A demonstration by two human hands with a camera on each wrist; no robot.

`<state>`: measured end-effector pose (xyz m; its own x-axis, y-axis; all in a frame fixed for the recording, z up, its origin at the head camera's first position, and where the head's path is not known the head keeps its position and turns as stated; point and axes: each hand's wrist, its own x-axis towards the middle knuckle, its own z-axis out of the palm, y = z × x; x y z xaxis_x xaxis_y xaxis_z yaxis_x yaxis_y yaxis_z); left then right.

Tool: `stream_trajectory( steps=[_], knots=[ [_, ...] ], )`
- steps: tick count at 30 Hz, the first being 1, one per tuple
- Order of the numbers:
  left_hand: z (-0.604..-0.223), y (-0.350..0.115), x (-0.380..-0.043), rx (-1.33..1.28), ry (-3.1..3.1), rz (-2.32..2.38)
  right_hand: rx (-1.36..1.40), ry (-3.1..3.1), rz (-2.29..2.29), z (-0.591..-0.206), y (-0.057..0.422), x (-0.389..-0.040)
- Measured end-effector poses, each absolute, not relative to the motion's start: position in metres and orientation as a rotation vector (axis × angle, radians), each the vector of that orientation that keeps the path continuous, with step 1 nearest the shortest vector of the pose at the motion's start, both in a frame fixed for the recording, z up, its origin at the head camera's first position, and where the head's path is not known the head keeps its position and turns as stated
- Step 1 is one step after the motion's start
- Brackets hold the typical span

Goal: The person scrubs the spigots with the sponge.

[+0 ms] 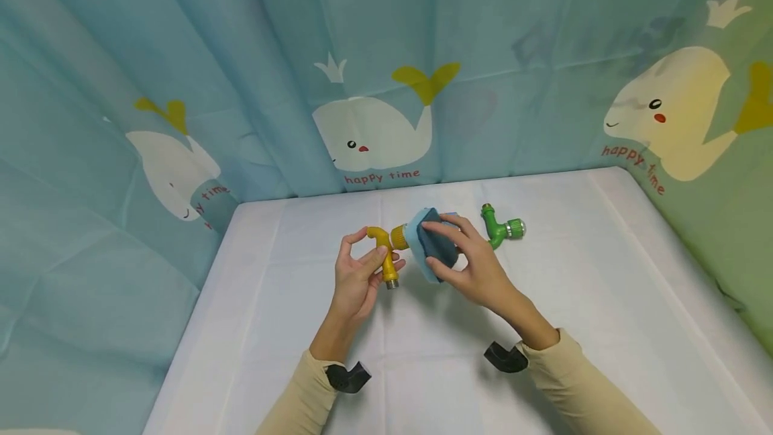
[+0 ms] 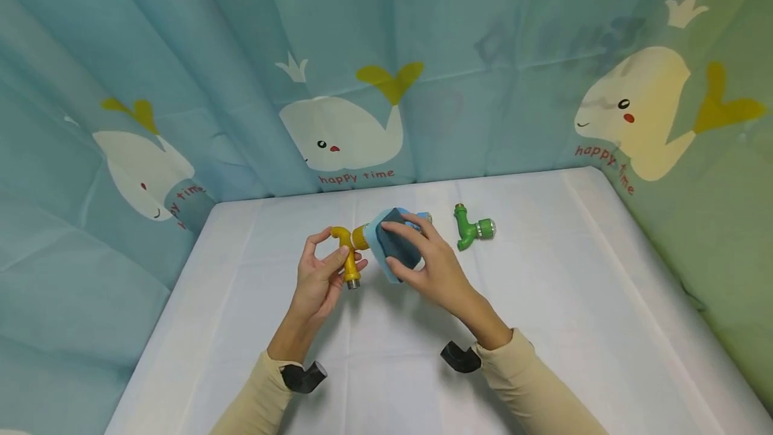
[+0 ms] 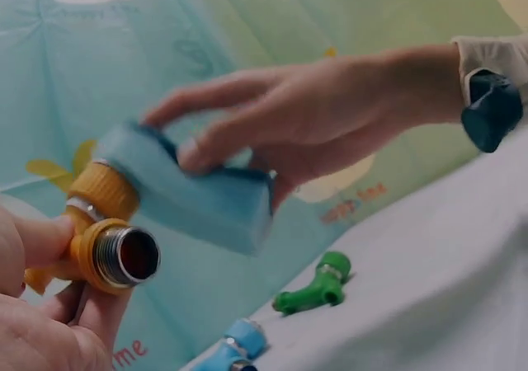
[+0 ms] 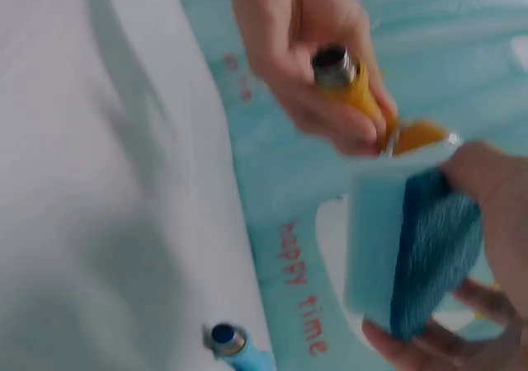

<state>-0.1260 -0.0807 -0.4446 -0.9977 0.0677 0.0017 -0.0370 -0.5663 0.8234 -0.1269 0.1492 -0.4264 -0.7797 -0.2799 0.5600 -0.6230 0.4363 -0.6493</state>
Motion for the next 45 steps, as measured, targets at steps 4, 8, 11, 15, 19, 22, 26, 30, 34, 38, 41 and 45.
stream_trajectory(
  steps=[4,8,11,15,19,22,26,30,34,38,41,45],
  knots=[
    [-0.443,-0.079,-0.125,0.091,1.575,2.729,0.743,-2.266,1.203,-0.428,0.149,-0.129],
    [-0.442,-0.079,-0.127,0.219,1.851,2.668,0.825,-2.265,1.013,-0.421,0.148,-0.132],
    [-0.443,-0.080,-0.127,0.281,2.114,2.568,0.804,-2.297,0.881,-0.418,0.148,-0.133],
    [-0.446,-0.078,-0.128,0.393,2.361,2.469,0.810,-2.362,0.809,-0.416,0.145,-0.131],
    [-0.448,-0.075,-0.127,0.469,2.453,2.439,0.761,-2.421,0.741,-0.418,0.141,-0.130],
    [-0.450,-0.075,-0.125,0.452,2.476,2.426,0.723,-2.401,0.758,-0.421,0.140,-0.129],
    [-0.449,-0.077,-0.126,0.437,2.413,2.444,0.724,-2.373,0.804,-0.423,0.140,-0.128],
    [-0.448,-0.078,-0.127,0.280,2.111,2.568,0.613,-2.406,0.984,-0.427,0.148,-0.130],
    [-0.443,-0.080,-0.129,0.118,1.692,2.745,0.560,-2.480,1.334,-0.434,0.152,-0.125],
    [-0.441,-0.079,-0.131,0.127,1.613,2.793,0.626,-2.545,1.635,-0.437,0.140,-0.120],
    [-0.439,-0.079,-0.129,0.128,1.681,2.785,0.708,-2.561,1.684,-0.436,0.129,-0.121],
    [-0.438,-0.081,-0.126,0.130,1.710,2.791,0.742,-2.590,1.450,-0.434,0.124,-0.122]
  ],
)
